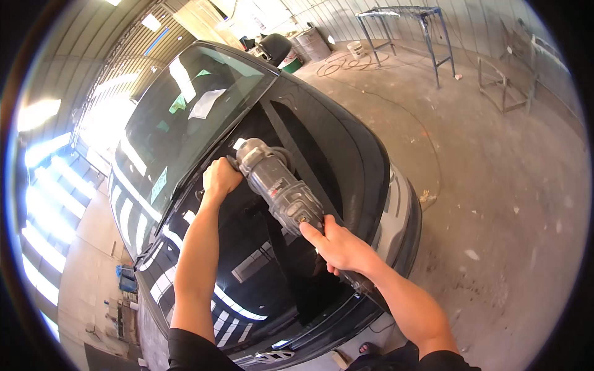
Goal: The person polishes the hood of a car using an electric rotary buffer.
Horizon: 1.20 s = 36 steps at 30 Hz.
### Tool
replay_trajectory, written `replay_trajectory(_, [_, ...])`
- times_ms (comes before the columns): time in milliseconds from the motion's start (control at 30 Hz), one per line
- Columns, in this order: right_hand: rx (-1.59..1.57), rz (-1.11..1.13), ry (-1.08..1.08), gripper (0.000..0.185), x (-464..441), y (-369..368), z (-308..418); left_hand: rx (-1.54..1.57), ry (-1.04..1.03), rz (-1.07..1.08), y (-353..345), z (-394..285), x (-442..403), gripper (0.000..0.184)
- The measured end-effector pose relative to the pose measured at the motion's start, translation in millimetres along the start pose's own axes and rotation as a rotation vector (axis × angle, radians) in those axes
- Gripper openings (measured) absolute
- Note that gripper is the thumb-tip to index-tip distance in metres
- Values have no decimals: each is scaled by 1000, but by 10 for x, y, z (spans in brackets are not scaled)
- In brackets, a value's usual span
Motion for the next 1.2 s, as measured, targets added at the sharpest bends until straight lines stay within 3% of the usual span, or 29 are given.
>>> replay_trajectory(300, [2, 62, -9, 76, 23, -382, 19, 6, 70, -9, 63, 388, 228, 26])
replay_trajectory(600, [164, 195, 18, 74, -217, -942, 405, 61, 249, -67, 204, 1534, 673, 25])
replay_trajectory(1067, [362, 433, 113, 84, -858, -2460, 1151, 126, 516, -205, 598, 3605, 1543, 25])
replay_trajectory(1167, [408, 477, 142, 89, -941, -2731, 1260, 104, 583, -245, 645, 3968, 1800, 27])
replay_trajectory(1200, [451, 508, 137, 86, -962, -2803, 1290, 104, 595, -228, 606, 4118, 1858, 40])
Point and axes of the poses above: each hand's wrist, its own x-axis away from the middle knuckle, its own y-axis out of the back of the hand, z = x × y, the point moved 10 cm from there along -x, towards the middle knuckle, and after that the axes turned 11 degrees about x, right-handed, at the moved point
